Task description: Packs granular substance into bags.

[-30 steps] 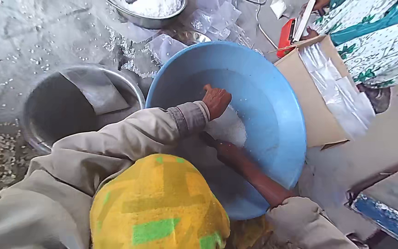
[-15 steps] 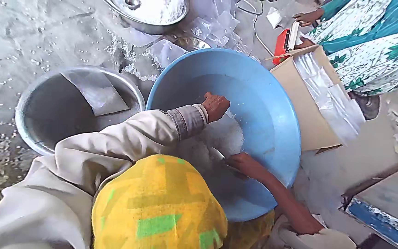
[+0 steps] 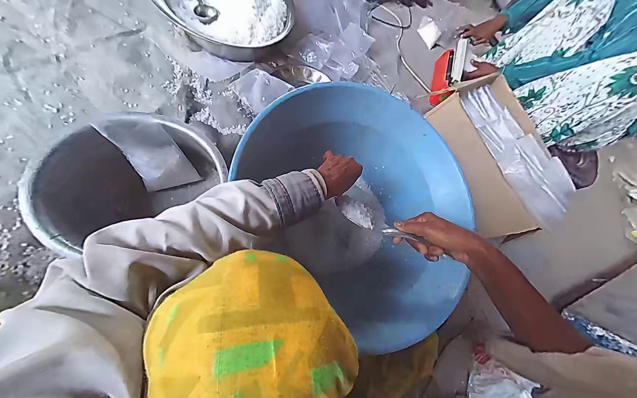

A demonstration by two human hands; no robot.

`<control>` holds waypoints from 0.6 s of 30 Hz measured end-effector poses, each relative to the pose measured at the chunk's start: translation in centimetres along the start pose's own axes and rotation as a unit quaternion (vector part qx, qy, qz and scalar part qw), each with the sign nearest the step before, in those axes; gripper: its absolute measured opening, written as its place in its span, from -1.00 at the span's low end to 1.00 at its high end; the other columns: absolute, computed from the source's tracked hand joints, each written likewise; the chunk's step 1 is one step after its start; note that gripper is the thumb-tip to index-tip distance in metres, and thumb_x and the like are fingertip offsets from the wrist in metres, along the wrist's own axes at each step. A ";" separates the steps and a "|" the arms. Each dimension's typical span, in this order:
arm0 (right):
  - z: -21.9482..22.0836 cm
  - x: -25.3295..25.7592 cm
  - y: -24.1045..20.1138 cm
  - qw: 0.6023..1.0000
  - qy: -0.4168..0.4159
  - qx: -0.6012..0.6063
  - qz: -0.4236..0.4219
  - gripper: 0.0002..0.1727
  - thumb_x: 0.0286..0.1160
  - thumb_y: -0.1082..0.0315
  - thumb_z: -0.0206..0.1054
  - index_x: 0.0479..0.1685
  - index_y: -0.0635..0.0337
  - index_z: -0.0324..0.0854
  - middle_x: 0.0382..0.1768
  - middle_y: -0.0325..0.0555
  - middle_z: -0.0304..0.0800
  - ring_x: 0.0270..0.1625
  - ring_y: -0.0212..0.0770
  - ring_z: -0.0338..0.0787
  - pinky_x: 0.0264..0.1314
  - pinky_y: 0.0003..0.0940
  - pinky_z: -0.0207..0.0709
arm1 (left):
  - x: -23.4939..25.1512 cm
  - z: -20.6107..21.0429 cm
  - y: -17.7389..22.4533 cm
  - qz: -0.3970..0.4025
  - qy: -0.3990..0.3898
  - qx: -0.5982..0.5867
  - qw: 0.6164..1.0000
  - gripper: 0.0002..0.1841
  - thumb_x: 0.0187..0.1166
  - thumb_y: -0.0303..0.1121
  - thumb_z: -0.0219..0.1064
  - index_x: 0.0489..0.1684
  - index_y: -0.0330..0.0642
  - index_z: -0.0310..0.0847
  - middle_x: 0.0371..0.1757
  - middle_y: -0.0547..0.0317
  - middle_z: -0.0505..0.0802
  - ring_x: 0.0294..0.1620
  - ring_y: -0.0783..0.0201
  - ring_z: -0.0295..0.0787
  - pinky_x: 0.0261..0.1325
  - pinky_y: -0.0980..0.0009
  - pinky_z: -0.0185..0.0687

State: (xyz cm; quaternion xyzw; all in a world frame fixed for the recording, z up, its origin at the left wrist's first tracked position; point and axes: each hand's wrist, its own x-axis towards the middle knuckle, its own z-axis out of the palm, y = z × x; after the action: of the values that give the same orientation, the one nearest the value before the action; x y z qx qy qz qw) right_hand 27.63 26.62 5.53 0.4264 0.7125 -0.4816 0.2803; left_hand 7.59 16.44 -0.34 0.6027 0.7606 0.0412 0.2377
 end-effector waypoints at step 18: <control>3.5 0.5 1.8 0.948 -0.107 -0.280 -0.107 -0.70 0.87 0.37 0.03 -0.03 0.44 0.60 -0.31 0.04 0.75 -0.29 -0.18 0.79 -0.10 -0.27 0.67 | -0.1 0.2 0.0 0.028 0.014 0.016 0.999 -0.83 0.68 -0.65 0.17 -0.01 -0.55 0.68 0.10 -0.45 0.78 0.32 -0.44 0.66 0.35 -0.45 0.31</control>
State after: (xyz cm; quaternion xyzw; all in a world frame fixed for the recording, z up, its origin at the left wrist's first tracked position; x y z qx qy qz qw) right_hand 28.96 23.90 3.01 0.1978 0.8259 -0.3331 0.4097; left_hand 7.64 16.31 -0.49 0.6267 0.7472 0.0441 0.2166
